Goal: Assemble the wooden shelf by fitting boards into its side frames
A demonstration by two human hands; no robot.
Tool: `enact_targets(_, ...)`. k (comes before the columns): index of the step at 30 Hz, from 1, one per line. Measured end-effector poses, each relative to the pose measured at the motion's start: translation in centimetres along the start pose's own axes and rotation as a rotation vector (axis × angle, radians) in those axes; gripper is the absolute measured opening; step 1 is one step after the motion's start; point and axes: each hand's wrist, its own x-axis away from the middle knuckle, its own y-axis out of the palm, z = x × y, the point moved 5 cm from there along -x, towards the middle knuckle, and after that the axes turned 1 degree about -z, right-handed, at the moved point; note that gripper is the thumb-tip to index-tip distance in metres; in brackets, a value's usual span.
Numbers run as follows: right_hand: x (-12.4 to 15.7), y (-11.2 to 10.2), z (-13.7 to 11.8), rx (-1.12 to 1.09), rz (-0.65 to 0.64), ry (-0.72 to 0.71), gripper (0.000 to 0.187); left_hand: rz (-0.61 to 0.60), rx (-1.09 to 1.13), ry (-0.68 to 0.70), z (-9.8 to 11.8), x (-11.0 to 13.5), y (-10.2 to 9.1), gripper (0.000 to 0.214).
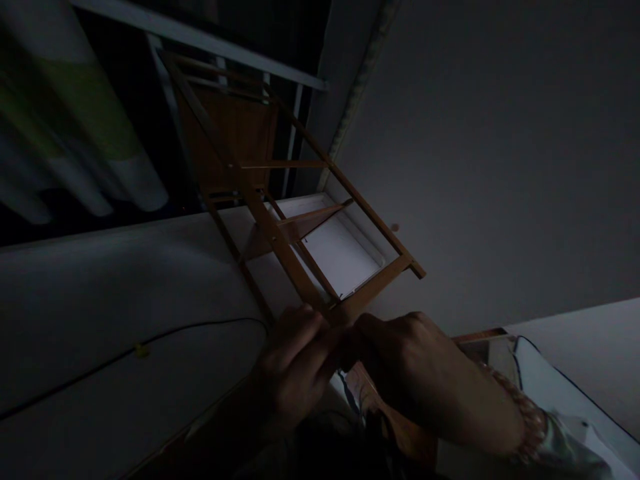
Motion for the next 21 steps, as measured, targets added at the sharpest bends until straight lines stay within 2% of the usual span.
enact_targets(3,0.7,-0.7,0.0,0.023,0.045,-0.054,0.008,0.017,0.026,-0.005,0.2,-0.1,-0.1,0.018)
enact_targets(7,1.6,-1.4,-0.1,0.038,0.019,-0.174,0.021,0.005,0.026,-0.018,0.0,0.1,-0.1,0.013)
enact_targets(10,1.8,-1.9,0.0,0.064,0.103,-0.246,0.029,0.008,0.031,-0.03,-0.1,0.1,0.0,0.011)
enact_targets(15,1.4,-1.9,0.2,-0.011,0.225,-0.355,0.027,-0.018,0.018,-0.005,0.1,0.0,0.0,0.012)
enact_targets(21,0.8,-1.2,0.1,-0.011,0.223,-0.269,0.024,0.012,0.037,-0.052,-0.5,0.2,-0.3,0.014)
